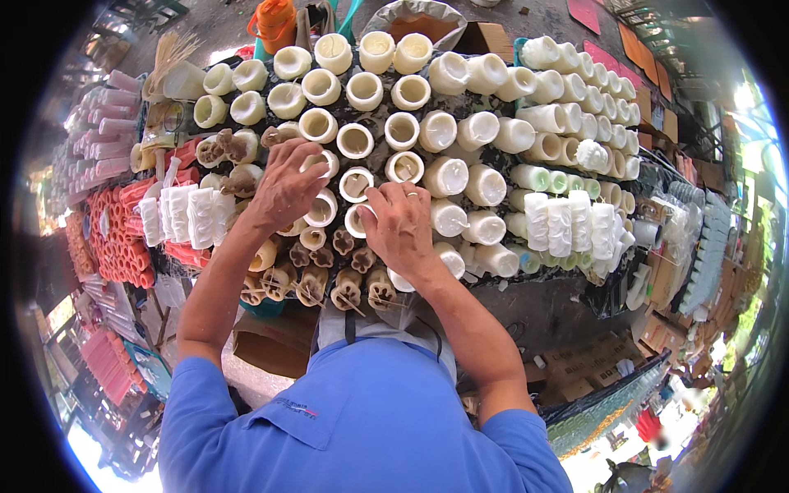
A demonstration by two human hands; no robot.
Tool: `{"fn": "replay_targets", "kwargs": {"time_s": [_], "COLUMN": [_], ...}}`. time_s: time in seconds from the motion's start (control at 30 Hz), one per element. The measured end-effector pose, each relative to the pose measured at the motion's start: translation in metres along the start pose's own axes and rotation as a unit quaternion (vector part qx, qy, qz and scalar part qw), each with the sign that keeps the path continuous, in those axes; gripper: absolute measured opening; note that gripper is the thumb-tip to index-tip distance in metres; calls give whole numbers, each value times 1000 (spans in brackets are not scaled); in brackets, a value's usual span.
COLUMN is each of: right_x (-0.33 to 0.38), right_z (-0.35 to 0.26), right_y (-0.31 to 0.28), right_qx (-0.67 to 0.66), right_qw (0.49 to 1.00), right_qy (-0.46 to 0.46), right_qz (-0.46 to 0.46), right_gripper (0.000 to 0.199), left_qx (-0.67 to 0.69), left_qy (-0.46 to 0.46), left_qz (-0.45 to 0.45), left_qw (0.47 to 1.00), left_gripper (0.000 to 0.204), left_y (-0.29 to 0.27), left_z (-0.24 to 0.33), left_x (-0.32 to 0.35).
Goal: The person repeatedly picks white cylindrical candle bodies and inserts wicks into their centers. They handle the items one at a time, placing each prepared candle into a dense array of similar units on a table.
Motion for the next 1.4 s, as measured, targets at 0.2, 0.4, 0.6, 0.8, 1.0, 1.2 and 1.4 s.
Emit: {"fn": "replay_targets", "kwargs": {"time_s": [0.2,0.4,0.6,0.8,1.0,1.2,1.4], "right_x": [48,103,126,133,158,233,313], "right_z": [-11,-16,-1,13,71,187,320], "right_y": [-25,-33,-42,-54,-107,-224,-285], "right_qx": [-111,-124,-131,-130,-31,108,141], "right_qw": [994,991,990,991,986,877,789], "right_qy": [-8,-8,6,20,132,343,537], "right_qz": [-15,-53,-47,-22,96,319,261], "right_gripper": [24,25,26,24,26,29,33], "left_qx": [48,-14,-14,-62,-114,-35,132], "left_qy": [-88,-30,-40,-84,-97,-130,-194], "left_qz": [42,-26,-7,13,13,40,-44], "left_qw": [994,999,999,994,989,990,971], "left_gripper": [33,21,11,9,10,30,16], "left_y": [4,41,54,57,36,27,57], "left_z": [22,32,36,43,60,121,178], "left_x": [22,-10,-6,4,-3,0,20]}}
Point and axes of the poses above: each hand's wrist, its own x-axis away from the middle knuckle, its own y-axis out of the palm, z = x × y, the point moved 2 cm from there along -x, towards the middle knuckle, and after that the axes turned 5 degrees about x, right-handed, at the moved point
